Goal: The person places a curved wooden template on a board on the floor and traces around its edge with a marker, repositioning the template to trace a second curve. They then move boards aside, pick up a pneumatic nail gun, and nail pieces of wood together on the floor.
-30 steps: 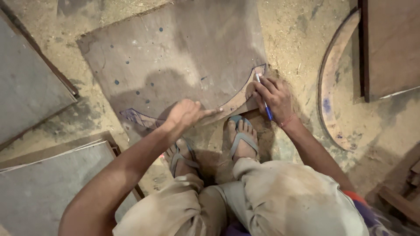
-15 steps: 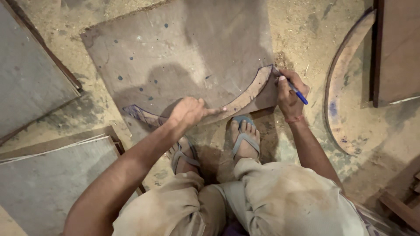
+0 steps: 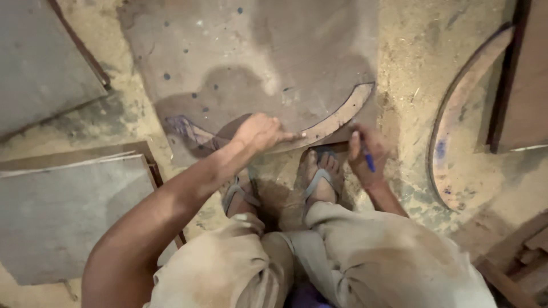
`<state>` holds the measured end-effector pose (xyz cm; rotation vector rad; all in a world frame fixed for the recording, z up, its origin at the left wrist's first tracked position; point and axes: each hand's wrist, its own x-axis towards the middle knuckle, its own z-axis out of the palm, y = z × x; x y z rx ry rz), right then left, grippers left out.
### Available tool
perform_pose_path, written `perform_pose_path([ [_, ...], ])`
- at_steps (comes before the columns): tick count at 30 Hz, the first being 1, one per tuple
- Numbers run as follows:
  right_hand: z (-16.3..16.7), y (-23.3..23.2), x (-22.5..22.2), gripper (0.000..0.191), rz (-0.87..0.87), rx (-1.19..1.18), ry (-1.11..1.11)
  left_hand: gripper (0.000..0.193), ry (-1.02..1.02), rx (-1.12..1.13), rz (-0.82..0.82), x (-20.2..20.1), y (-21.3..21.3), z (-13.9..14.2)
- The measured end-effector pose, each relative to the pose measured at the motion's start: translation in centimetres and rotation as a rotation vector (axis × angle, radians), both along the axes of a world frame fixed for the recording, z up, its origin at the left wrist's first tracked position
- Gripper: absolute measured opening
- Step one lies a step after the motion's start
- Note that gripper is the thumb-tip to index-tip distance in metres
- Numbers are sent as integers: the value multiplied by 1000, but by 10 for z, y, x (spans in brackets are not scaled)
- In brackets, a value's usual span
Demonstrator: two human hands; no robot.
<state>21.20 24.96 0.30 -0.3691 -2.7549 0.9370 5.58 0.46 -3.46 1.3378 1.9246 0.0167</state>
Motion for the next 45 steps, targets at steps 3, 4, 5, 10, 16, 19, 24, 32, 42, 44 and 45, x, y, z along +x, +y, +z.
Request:
perform_pose_path([
  [3, -2, -30, 13, 12, 115, 78, 19, 33, -64, -20, 100, -2, 1, 0],
  [4, -2, -40, 16, 14, 151, 103, 29, 33, -94, -48, 169, -2, 0, 0],
  [5, -2, -50, 18, 15, 187, 127, 40, 45, -123, -76, 239, -3, 0, -1],
  [10, 0, -85, 18, 26, 373, 177, 46, 78, -154, -61, 393, -1, -3, -5],
  [16, -8, -111, 14, 29, 668, 276, 54, 79, -50, -10, 258, 7, -3, -25],
  [19, -21, -128, 12, 24, 762, 314, 50, 80, -21, 24, 259, 13, -4, -42],
  [24, -41, -156, 6, 46, 901, 263, 20, 31, 191, 105, 69, 16, -3, -52],
  [32, -30, -219, -41, 42, 1078, 221, 214, 49, -15, 74, 222, 2, -3, -25],
  [42, -42, -359, -130, 51, 956, 270, 225, 51, -15, 84, 281, -7, -23, -1],
  [44, -45, -366, -140, 50, 997, 278, 237, 44, 36, 98, 226, -7, -30, 7],
  [45, -46, -370, -145, 49, 1017, 283, 245, 40, 63, 106, 199, -9, -32, 9],
])
